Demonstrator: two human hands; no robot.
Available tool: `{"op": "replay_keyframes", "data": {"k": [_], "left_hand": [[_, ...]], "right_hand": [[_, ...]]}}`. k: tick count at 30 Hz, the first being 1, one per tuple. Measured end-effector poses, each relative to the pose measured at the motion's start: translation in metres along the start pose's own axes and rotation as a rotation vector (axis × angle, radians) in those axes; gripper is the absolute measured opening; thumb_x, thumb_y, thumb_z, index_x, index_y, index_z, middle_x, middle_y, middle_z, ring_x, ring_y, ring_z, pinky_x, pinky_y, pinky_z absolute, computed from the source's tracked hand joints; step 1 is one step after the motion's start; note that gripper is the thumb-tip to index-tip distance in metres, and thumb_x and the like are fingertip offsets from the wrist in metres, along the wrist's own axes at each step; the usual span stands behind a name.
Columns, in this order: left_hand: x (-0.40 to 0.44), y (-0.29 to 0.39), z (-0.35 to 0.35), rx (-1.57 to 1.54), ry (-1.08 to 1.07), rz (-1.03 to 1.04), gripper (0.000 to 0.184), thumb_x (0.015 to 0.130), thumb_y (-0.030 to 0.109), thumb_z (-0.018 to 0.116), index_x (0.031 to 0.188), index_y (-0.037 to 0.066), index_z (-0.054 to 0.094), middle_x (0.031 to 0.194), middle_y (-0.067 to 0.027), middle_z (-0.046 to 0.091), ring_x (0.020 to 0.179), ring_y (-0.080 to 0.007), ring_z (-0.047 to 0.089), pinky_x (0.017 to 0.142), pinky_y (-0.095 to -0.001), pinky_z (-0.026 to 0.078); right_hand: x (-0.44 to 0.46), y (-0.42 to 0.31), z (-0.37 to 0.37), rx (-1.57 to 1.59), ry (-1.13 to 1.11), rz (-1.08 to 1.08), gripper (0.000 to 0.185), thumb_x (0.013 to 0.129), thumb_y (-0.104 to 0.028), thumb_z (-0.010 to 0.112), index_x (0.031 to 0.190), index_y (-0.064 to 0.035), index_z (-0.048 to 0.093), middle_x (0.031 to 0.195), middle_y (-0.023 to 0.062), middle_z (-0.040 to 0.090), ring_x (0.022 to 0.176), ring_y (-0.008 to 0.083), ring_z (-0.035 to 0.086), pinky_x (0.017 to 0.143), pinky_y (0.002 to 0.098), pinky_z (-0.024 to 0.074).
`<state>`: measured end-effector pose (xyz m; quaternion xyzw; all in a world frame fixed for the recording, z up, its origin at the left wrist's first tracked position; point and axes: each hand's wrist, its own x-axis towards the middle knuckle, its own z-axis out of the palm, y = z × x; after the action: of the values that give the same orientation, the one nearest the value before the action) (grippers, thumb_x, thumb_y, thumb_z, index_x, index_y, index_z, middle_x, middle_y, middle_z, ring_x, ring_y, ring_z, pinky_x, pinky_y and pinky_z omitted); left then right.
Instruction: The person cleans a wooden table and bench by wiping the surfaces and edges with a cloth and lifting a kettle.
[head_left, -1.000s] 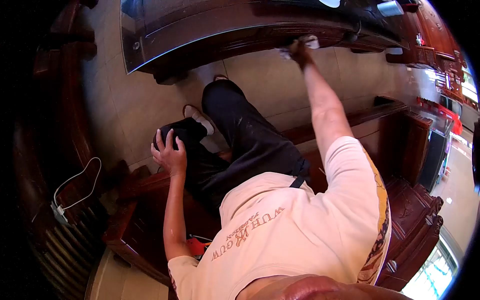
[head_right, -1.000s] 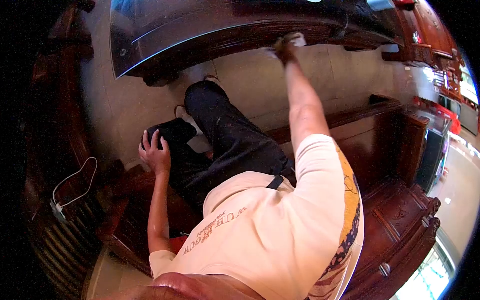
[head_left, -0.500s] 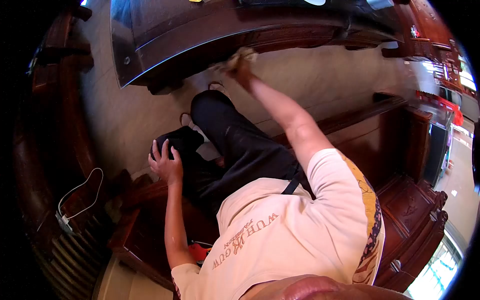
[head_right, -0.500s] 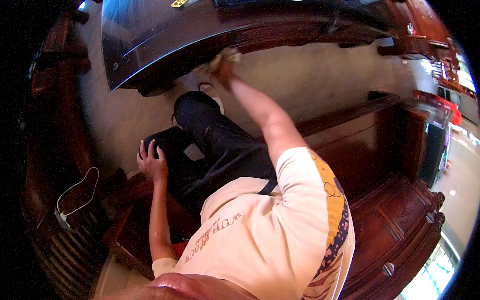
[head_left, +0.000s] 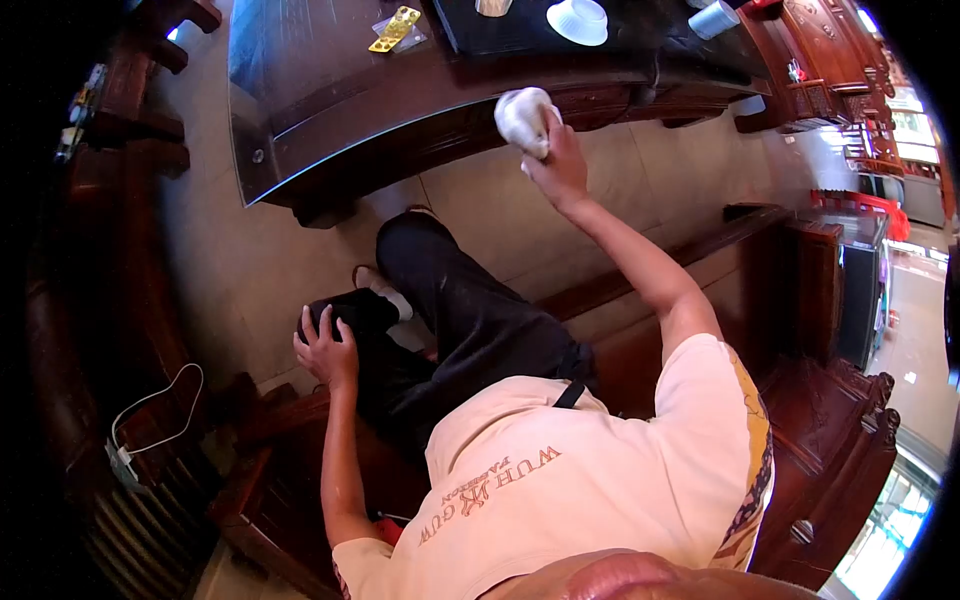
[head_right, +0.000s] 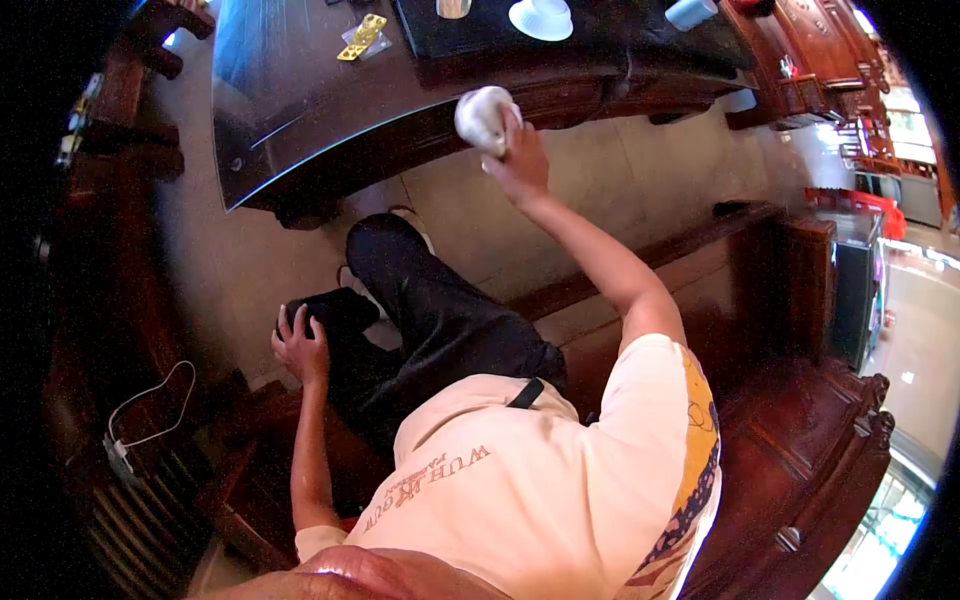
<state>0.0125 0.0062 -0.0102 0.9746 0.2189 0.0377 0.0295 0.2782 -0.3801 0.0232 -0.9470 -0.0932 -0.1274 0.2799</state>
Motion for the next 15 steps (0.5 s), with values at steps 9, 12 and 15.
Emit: {"op": "replay_keyframes", "data": {"k": [9,12,15], "left_hand": [[-0.004,0.0,-0.005,0.036,0.008,-0.011,0.032,0.089,0.033,0.061,0.119,0.028,0.067,0.144,0.0002,0.049,0.121,-0.0419,0.048,0.095,-0.0534,0.045],[-0.007,-0.002,0.0,0.029,0.067,0.008,0.032,0.089,0.033,0.061,0.12,0.028,0.067,0.143,0.0009,0.049,0.12,-0.0424,0.049,0.095,-0.0537,0.045],[-0.008,-0.009,0.008,0.034,0.061,0.008,0.032,0.088,0.033,0.061,0.119,0.029,0.067,0.144,0.0007,0.049,0.121,-0.0425,0.048,0.096,-0.0541,0.044]], "right_hand": [[0.077,0.025,0.014,-0.174,-0.14,-0.398,0.058,0.086,-0.006,0.057,0.137,-0.0301,0.045,0.143,0.0134,0.045,0.127,0.037,0.05,0.095,0.0429,0.0504],[0.096,0.054,-0.009,-0.218,-0.218,-0.337,0.053,0.088,-0.007,0.051,0.136,-0.0289,0.045,0.146,0.0151,0.043,0.128,0.0379,0.049,0.099,0.0403,0.0475],[0.1,0.091,-0.038,-0.311,-0.26,-0.207,0.052,0.088,-0.005,0.048,0.138,-0.0216,0.044,0.146,0.017,0.043,0.13,0.0378,0.048,0.104,0.0404,0.043]]}}
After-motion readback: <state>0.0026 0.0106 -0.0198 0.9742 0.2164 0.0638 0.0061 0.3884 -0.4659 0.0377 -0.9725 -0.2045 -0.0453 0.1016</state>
